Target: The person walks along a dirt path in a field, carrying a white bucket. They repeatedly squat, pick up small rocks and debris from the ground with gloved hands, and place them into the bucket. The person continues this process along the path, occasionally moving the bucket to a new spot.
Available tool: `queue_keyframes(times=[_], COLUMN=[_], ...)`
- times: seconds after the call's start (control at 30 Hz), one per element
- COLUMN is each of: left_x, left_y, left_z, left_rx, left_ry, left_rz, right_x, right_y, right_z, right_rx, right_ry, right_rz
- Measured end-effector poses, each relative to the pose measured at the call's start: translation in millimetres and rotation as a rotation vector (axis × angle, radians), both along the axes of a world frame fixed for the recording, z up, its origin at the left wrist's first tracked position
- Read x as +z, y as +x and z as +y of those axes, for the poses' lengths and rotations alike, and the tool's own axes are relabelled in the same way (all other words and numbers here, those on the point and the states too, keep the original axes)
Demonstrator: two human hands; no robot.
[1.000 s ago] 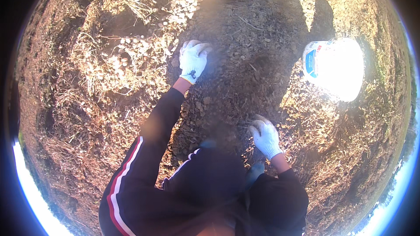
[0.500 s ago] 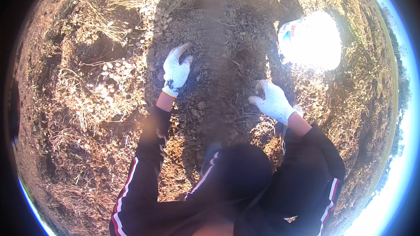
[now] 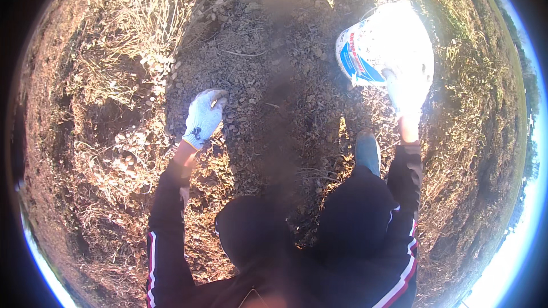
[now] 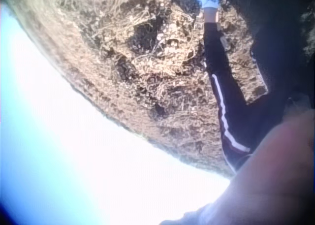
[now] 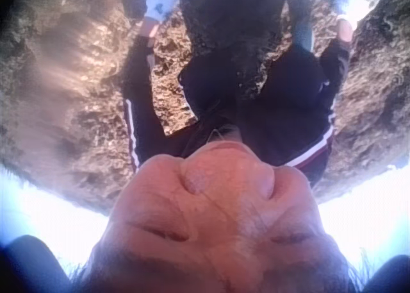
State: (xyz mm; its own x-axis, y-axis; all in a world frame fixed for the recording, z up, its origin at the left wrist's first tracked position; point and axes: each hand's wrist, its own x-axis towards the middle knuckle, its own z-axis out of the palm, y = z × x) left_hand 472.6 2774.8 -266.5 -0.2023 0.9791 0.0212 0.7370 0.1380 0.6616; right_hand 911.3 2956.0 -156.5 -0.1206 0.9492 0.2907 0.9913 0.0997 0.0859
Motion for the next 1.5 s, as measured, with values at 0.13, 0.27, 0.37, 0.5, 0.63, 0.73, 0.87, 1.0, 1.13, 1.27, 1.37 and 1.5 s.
queue_keyframes(times=[0.13,0.27,0.37,0.5,0.63,0.73,0.87,1.0,1.13,1.27,1.37,1.5], left_x=[10.8,30.5,31.3,25.5,31.1,44.9,49.6,109.9,159.2,178.0,184.0,198.0], left_y=[46.9,88.8,110.7,117.5,159.1,161.0,202.2,164.8,165.0,174.3,171.2,179.9], left_z=[50.8,103.5,142.0,179.0,216.0,205.7,250.0,211.9,216.7,244.4,236.0,233.8], left_rx=[-0.178,-0.285,-0.296,-0.256,-0.249,-0.311,-0.455,-0.306,-0.265,-0.334,-0.404,-0.407], left_ry=[-0.07,-0.19,-0.228,-0.296,-0.52,-0.595,-0.598,-0.911,-1.016,-1.089,-0.822,-0.88], left_rz=[0.126,0.311,0.418,0.48,0.439,0.445,0.35,0.525,0.607,0.71,0.716,0.712], right_x=[-27.2,-2.1,45.0,79.1,61.8,-24.8,-90.4,-121.5,-117.5,-173.7,-186.3,-195.4], right_y=[34.5,73.5,111.8,126.7,154.2,158.5,303.0,144.9,83.5,35.5,-7.5,-24.9], right_z=[32.3,88.7,142.1,228.1,328.0,422.4,561.3,494.3,419.5,396.3,383.3,365.3], right_rx=[0.027,0.102,0.313,0.496,0.376,0.386,0.365,0.229,0.401,0.663,0.632,0.654], right_ry=[-0.217,-0.277,-0.186,0.143,0.206,0.224,0.387,-0.193,0.188,-0.288,-0.502,-0.454], right_rz=[0.536,0.825,0.668,0.222,-0.089,-0.069,-0.147,0.065,0.245,0.348,0.222,0.153])
